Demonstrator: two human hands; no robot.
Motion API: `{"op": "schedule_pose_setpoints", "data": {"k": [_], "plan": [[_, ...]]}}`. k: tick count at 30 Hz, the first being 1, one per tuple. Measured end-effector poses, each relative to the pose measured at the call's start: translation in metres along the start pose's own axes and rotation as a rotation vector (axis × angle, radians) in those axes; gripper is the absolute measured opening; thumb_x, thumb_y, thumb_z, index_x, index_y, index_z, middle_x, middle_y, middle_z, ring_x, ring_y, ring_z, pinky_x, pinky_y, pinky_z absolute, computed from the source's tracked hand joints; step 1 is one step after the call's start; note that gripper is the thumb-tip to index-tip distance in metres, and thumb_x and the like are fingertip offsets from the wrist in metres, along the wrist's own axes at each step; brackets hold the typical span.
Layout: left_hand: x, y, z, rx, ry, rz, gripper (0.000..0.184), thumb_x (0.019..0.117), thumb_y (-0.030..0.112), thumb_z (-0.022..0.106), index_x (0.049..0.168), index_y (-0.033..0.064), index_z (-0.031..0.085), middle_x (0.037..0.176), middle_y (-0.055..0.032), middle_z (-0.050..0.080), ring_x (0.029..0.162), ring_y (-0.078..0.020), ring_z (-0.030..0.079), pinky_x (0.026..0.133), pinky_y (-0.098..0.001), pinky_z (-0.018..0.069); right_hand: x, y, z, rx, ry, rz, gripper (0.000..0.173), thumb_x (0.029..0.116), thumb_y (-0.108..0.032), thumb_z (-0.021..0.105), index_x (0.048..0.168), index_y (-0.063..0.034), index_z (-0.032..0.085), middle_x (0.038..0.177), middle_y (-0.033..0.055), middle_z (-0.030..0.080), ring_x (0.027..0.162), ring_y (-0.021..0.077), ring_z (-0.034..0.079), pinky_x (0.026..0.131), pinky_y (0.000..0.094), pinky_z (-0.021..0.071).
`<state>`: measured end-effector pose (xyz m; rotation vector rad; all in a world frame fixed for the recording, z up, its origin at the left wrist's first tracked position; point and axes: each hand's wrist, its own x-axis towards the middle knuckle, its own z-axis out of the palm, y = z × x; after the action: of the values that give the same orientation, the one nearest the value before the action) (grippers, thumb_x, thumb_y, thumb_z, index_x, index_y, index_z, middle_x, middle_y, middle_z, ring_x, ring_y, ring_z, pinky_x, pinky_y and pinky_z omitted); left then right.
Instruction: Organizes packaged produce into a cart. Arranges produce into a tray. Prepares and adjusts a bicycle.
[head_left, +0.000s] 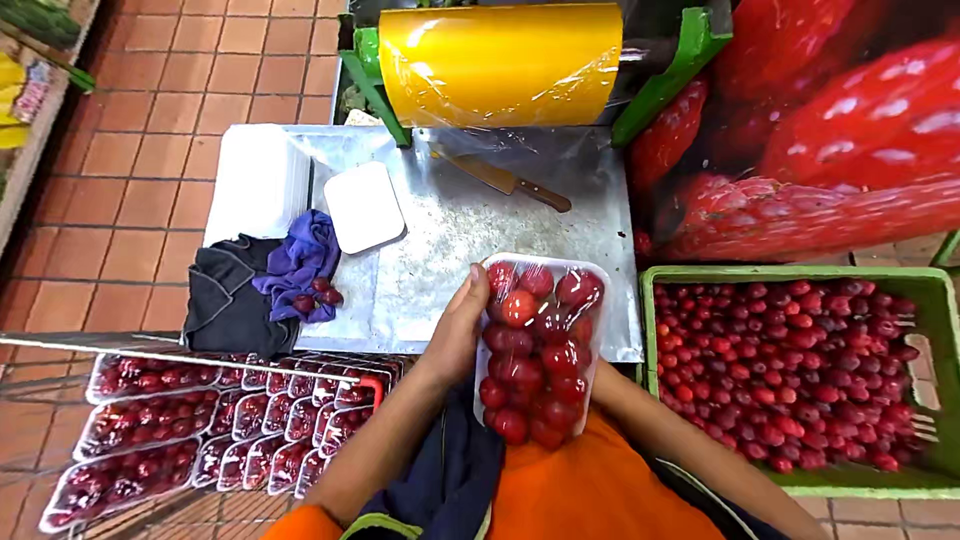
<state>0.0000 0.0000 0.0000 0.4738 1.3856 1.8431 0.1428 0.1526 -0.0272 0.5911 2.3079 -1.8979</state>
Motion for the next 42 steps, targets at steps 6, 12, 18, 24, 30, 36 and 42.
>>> {"op": "schedule_pose_setpoints", "data": {"k": [6,12,18,24,30,36,42], "plan": [[-0.008,-0.013,0.006,-0.198,0.088,-0.159,0.065,0.1088,0.058,0.019,0.146,0.0137,0.048,0.124,-0.0066,0.068,0.114,-0.0153,0.067,0.098,-0.0376,0.057,-0.024,0.017,-0.04,0.532,-0.163,-0.17,0.055,0.0982,-0.049,0.065,0.142,-0.0176,0.056,0.127,0.0036,0.067,0.114,0.0156,0.066,0.098,0.0357,0.0572],[-0.012,0.003,0.018,-0.073,0.064,-0.096,0.05,0.1126,0.043,0.024,0.15,0.0154,0.042,0.13,-0.0006,0.064,0.121,-0.0082,0.061,0.106,-0.0302,0.0509,-0.022,0.009,-0.022,0.823,-0.144,-0.045,0.071,0.0833,-0.018,0.084,0.144,-0.0143,0.048,0.125,0.0073,0.068,0.112,0.0171,0.068,0.097,0.0367,0.058],[-0.026,0.007,0.004,-0.057,0.051,-0.059,0.05,0.1126,0.044,0.022,0.152,0.0178,0.04,0.126,-0.0023,0.066,0.117,-0.0107,0.064,0.103,-0.0321,0.0534,-0.015,-0.016,-0.025,0.664,-0.201,0.013,0.068,0.0791,-0.016,0.085,0.139,-0.0135,0.053,0.119,0.0078,0.071,0.104,0.0163,0.071,0.091,0.0343,0.0609],[-0.086,0.014,-0.018,0.127,0.119,-0.183,0.069,0.1019,0.049,0.057,0.157,0.0165,0.03,0.133,-0.006,0.064,0.115,-0.0135,0.066,0.098,-0.0397,0.0569,-0.004,-0.025,0.002,0.38,-0.015,-0.04,0.055,0.0829,-0.024,0.083,0.13,-0.0066,0.06,0.112,0.0085,0.072,0.097,0.0179,0.072,0.084,0.0342,0.0634],[-0.118,-0.005,-0.042,-0.226,0.599,-0.1,0.068,0.0941,0.032,0.075,0.147,0.0053,0.042,0.123,-0.0136,0.068,0.109,-0.0186,0.069,0.099,-0.0395,0.0579,0.036,-0.053,0.055,0.036,-0.289,-0.158,0.045,0.1003,-0.018,0.06,0.139,0.0057,0.055,0.122,0.0035,0.071,0.107,0.0091,0.069,0.094,0.0275,0.059],[-0.191,-0.049,-0.104,-0.33,1.163,0.07,0.072,0.0977,0.035,0.068,0.157,0.012,0.034,0.133,-0.0111,0.064,0.115,-0.0205,0.067,0.098,-0.0431,0.0576,0.081,-0.042,0.11,0.011,-0.834,-0.084,0.038,0.1099,-0.025,0.046,0.132,0.0017,0.062,0.119,0.0175,0.071,0.097,0.0288,0.073,0.082,0.0442,0.0639],[-0.276,-0.147,-0.238,-0.367,1.523,0.217,0.085,0.093,0.023,0.075,0.159,0.0103,0.023,0.141,-0.0131,0.059,0.124,-0.0252,0.063,0.104,-0.0472,0.0555,0.099,-0.016,0.157,-0.387,-0.844,0.195,0.029,0.1071,-0.017,0.052,0.126,-0.0011,0.067,0.112,0.0119,0.074,0.096,0.023,0.074,0.085,0.041,0.0627]]}}
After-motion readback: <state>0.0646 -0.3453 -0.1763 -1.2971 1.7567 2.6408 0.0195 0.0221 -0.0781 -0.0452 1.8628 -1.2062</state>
